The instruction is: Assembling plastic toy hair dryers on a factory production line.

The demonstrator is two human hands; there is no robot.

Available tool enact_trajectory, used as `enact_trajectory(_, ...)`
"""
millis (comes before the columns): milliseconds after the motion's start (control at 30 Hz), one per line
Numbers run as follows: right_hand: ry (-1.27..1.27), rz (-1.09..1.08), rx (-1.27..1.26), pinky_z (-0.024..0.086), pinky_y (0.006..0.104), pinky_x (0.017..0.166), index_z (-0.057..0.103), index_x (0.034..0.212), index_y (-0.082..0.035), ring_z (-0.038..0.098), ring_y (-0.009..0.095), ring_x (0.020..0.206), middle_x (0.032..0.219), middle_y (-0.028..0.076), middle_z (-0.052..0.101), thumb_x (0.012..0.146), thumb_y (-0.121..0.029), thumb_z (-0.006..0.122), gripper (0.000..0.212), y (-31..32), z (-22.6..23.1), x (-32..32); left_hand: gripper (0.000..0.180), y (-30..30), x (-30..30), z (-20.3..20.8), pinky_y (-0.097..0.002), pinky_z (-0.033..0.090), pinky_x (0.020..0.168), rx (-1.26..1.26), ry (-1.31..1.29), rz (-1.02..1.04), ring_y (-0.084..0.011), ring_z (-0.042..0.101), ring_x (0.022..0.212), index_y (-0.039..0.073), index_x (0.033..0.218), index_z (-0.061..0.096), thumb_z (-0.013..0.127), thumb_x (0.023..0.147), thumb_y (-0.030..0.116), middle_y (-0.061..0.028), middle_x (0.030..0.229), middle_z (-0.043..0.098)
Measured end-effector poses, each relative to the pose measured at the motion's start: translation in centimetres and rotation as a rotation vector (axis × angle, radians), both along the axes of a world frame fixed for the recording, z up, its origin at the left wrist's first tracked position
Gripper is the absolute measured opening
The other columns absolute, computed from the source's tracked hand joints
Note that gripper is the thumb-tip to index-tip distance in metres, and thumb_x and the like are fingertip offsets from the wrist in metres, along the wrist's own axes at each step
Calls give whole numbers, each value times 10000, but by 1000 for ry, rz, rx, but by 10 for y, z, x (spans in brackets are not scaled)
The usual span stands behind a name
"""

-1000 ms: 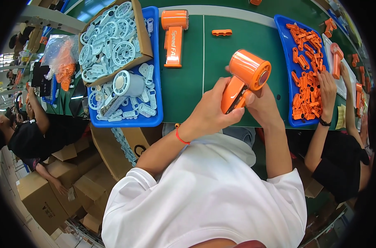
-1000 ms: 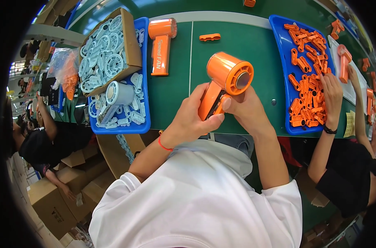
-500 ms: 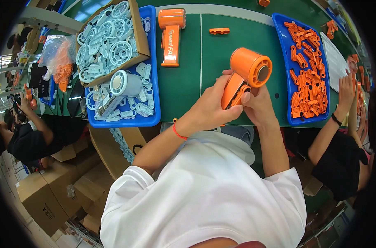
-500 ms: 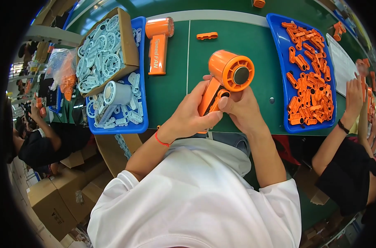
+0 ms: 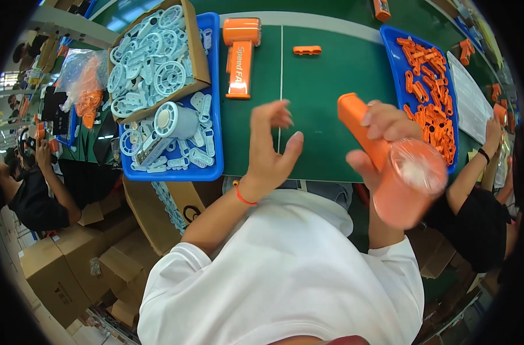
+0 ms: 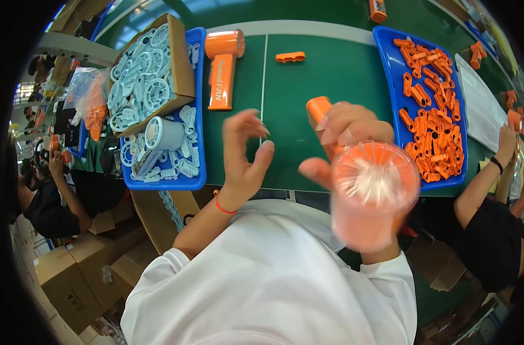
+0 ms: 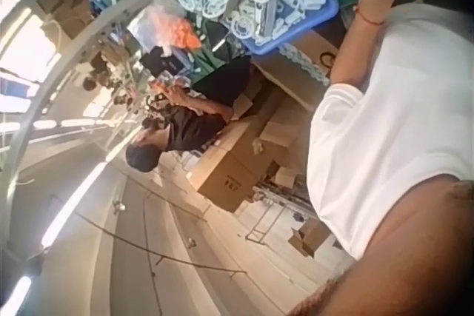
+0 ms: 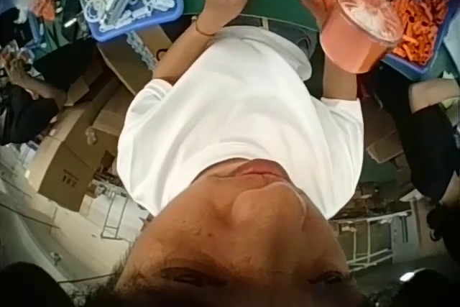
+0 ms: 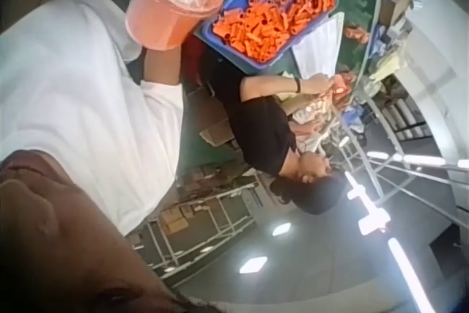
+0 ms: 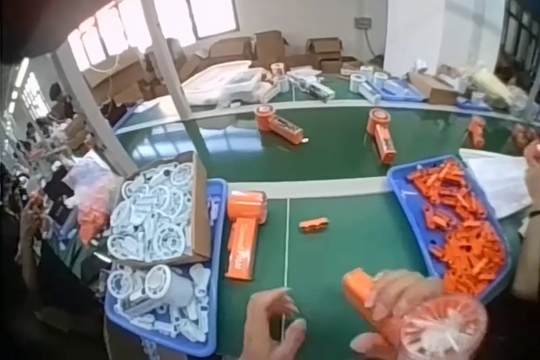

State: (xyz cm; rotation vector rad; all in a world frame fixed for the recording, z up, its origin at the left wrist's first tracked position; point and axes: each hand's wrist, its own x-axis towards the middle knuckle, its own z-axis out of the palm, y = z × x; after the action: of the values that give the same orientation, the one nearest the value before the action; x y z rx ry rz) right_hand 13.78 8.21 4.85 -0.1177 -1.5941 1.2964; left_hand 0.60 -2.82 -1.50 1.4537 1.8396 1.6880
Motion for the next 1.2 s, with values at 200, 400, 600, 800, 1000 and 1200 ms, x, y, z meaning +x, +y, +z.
enact_trajectory(200, -310, -98, -94, 444, 340, 827, 480, 1025, -72, 522, 181, 925, 953, 46, 533, 758, -46, 667, 327, 9, -38, 2, 137, -11, -6, -2, -264, 456, 667, -201, -160, -153, -176, 578, 726, 6, 912, 610, 583, 778, -8, -88, 806, 588)
enact_trajectory(400, -744, -129, 197, 479, 322, 733, 562, 1013, -56, 567, 172, 831, 943, 64, 580, 769, -77, 679, 272, 18, -73, 2, 194, -13, 14, 6, -293, 456, 576, 91, 86, -226, -204, 565, 629, 48, 845, 615, 593, 694, -71, -68, 720, 585)
enact_trajectory(600, -1052, -178, 670, 398, 388, 862, 446, 1239, -52, 540, 271, 960, 1046, 120, 566, 654, -58, 687, 632, -7, -37, 1, 321, 2, 22, 36, -436, 412, 841, 67, 742, -45, -262, 502, 981, 70, 1005, 613, 666, 707, 177, -76, 1018, 555)
enact_trajectory(800, -1091, 32, 279, 351, 391, 982, 504, 1230, -63, 464, 294, 1127, 1203, 118, 510, 702, -80, 699, 564, 12, -30, 38, 459, 11, 17, 29, -451, 368, 900, -310, 837, -75, -288, 471, 1050, 48, 1080, 576, 699, 693, 262, -95, 1072, 529)
enact_trajectory(1000, -919, -39, 550, 388, 397, 941, 540, 1181, -51, 485, 296, 1092, 1195, 106, 523, 658, -67, 722, 554, 15, -51, 43, 454, 14, 26, 16, -428, 387, 847, -278, 898, -61, -263, 483, 987, 36, 1060, 578, 704, 683, 255, -67, 1041, 541)
enact_trajectory(1200, -838, -72, 577, 396, 392, 912, 544, 1150, -28, 525, 288, 1040, 1139, 104, 561, 629, -74, 729, 555, 12, -50, 44, 417, 16, 23, 13, -402, 398, 741, -211, 883, -80, -246, 485, 874, 24, 974, 602, 716, 670, 284, -55, 901, 538)
